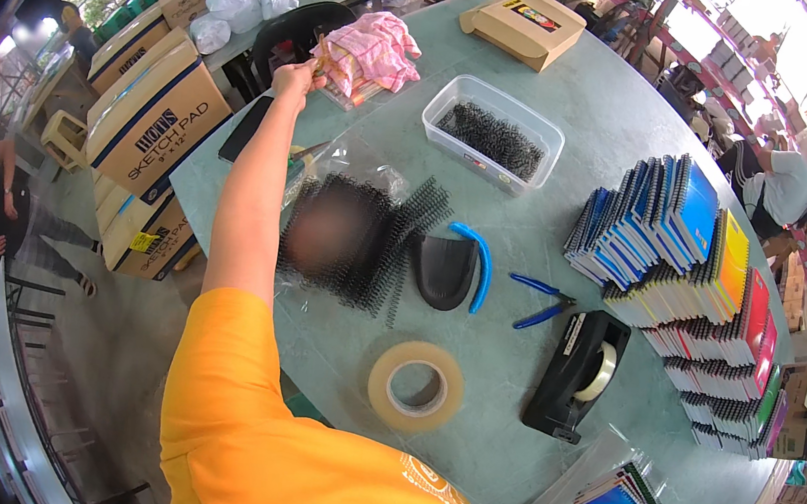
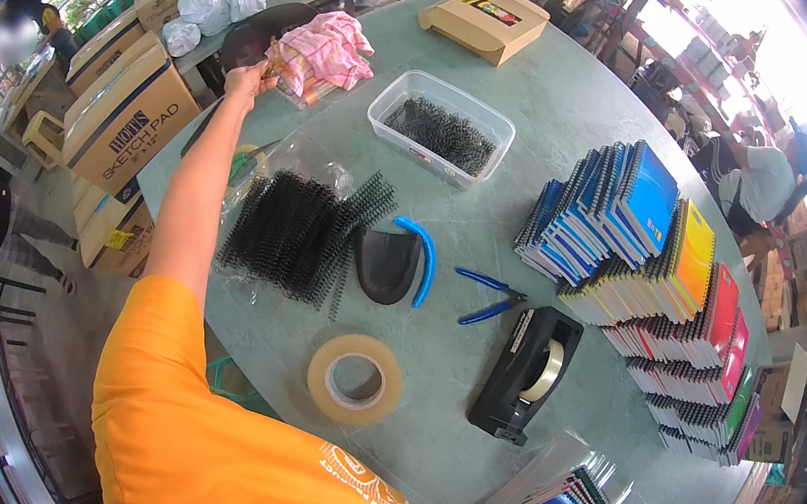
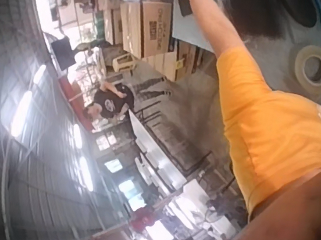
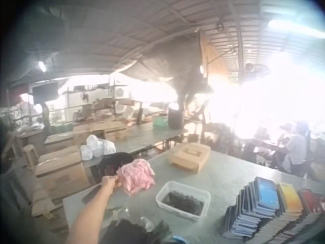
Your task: The person selects several colorful notebooks from stacks on a table and places them into a clear plastic bag. They then use tape to seal the bag and move the packaged set to a separate area of the table.
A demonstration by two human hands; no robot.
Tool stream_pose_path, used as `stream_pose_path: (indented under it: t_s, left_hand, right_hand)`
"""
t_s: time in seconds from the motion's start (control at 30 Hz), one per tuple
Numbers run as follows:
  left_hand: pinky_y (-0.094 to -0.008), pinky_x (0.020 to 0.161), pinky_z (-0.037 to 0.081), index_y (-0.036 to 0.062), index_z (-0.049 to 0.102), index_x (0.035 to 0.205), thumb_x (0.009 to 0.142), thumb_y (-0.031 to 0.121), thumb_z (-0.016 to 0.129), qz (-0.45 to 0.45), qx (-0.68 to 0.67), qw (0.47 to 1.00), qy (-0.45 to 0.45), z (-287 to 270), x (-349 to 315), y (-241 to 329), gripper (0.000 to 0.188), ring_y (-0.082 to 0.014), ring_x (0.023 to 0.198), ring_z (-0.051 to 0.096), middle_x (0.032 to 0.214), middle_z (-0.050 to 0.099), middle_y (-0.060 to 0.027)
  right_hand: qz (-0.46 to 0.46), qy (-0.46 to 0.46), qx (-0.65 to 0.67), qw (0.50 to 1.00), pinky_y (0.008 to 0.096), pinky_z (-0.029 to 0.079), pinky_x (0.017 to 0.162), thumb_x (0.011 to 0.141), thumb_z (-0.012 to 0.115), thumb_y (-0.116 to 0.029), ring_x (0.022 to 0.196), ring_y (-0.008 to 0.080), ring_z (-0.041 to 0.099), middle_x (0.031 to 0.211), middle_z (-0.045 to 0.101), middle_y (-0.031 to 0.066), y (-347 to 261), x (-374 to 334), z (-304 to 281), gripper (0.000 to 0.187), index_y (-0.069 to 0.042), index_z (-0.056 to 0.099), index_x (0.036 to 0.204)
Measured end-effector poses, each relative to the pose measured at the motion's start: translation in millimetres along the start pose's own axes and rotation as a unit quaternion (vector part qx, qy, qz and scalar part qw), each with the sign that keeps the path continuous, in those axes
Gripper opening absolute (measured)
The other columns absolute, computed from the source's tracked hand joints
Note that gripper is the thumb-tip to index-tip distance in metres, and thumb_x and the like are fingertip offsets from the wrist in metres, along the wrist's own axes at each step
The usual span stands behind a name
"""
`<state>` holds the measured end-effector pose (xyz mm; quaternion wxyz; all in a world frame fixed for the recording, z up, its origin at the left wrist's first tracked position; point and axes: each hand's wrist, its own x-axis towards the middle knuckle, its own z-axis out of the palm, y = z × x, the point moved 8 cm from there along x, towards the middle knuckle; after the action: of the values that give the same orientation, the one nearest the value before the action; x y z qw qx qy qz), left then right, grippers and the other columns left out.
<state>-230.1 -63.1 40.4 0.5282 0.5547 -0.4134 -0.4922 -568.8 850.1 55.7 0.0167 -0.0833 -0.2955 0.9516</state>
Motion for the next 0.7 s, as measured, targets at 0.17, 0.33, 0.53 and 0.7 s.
stream_pose_path:
  t_s: [0.17, 0.33, 0.53, 0.7]
  left_hand:
    - [-0.0308, 0.061, 0.053, -0.0085, 0.062, 0.089, 0.080, 0.022, 0.069, -0.039, -0.026, 0.997, -0.057, 3, -1, -19, 0.033, -0.0205, 0.070, 0.064, 0.086, 0.063, -0.0141]
    - [-0.0292, 0.071, 0.048, -0.0053, 0.060, 0.100, 0.083, 0.023, 0.065, 0.365, 0.300, 0.881, 0.019, 27, -77, 75, 0.033, -0.0160, 0.073, 0.058, 0.083, 0.062, -0.0077]
    - [-0.0233, 0.065, 0.044, 0.0046, 0.062, 0.103, 0.088, 0.018, 0.059, 0.372, 0.182, 0.838, -0.354, 102, -423, 145, 0.021, -0.0086, 0.076, 0.054, 0.089, 0.061, 0.0025]
    - [-0.0358, 0.091, 0.043, 0.0059, 0.054, 0.119, 0.073, 0.014, 0.072, 0.365, 0.144, 0.582, -0.712, 111, -760, 52, 0.050, -0.0263, 0.107, 0.055, 0.114, 0.058, -0.0122]
  right_hand:
    - [-0.008, 0.002, 0.006, 1.000, 0.0531, 0.026, 0.106, 0.078, 0.070, -0.023, 0.125, 0.0328, 0.038, 0.137, 0.039, 0.0156, -7, 3, -4, 0.070, -0.005, 0.035, 0.135]
    - [0.086, -0.015, 0.113, 0.990, 0.0531, 0.023, 0.108, 0.078, 0.070, -0.018, 0.127, 0.0332, 0.034, 0.138, 0.036, 0.0161, -22, 6, -10, 0.068, -0.003, 0.035, 0.135]
    - [0.080, -0.019, 0.027, 0.996, 0.0506, 0.029, 0.104, 0.073, 0.074, -0.023, 0.121, 0.0302, 0.042, 0.134, 0.042, 0.0127, -51, 34, -55, 0.073, -0.005, 0.037, 0.133]
    - [0.093, -0.167, -0.171, 0.966, 0.0425, 0.038, 0.098, 0.071, 0.075, -0.021, 0.112, 0.0244, 0.050, 0.118, 0.054, 0.0093, -100, 83, -102, 0.059, -0.005, 0.048, 0.121]
